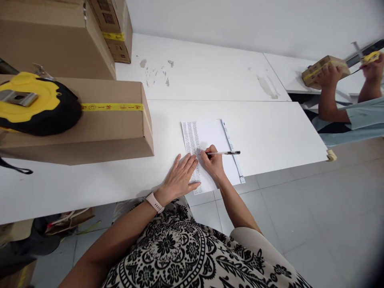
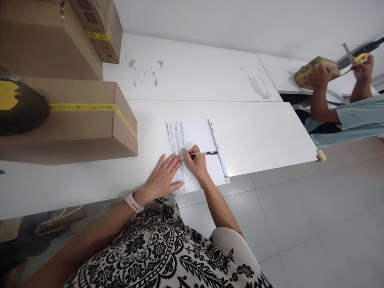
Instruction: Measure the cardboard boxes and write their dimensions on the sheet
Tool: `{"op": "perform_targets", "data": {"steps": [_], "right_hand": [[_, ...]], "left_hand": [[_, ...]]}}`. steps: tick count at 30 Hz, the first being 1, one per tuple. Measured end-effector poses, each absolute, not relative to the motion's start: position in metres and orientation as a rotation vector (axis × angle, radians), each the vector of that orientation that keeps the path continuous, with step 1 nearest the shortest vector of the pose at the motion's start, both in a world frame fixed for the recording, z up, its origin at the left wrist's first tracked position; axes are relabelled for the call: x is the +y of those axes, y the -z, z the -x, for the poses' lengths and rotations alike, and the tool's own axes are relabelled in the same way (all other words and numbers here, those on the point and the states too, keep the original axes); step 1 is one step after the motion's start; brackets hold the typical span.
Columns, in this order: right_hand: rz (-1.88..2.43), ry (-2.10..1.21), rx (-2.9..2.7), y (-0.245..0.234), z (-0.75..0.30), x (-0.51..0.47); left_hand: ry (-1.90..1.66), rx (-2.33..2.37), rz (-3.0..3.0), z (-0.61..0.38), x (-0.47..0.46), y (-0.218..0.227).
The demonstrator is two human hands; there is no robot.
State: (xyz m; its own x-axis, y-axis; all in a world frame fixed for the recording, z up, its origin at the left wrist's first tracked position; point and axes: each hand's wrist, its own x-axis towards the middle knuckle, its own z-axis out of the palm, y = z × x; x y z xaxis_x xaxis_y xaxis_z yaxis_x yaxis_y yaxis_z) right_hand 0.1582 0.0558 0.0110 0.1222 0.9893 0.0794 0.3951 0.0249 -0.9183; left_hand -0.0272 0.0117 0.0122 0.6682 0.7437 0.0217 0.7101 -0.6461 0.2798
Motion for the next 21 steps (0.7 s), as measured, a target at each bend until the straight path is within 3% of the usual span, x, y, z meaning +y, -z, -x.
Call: {"op": "perform_targets", "data": {"steps": [21], "right_hand": [[1.540, -0.836, -1.368, -0.0100, -0.1591, 0.0575]], "left_hand": [[-0.215, 1.162, -2.644, 0.0280, 0.0116, -0.0110]]}}
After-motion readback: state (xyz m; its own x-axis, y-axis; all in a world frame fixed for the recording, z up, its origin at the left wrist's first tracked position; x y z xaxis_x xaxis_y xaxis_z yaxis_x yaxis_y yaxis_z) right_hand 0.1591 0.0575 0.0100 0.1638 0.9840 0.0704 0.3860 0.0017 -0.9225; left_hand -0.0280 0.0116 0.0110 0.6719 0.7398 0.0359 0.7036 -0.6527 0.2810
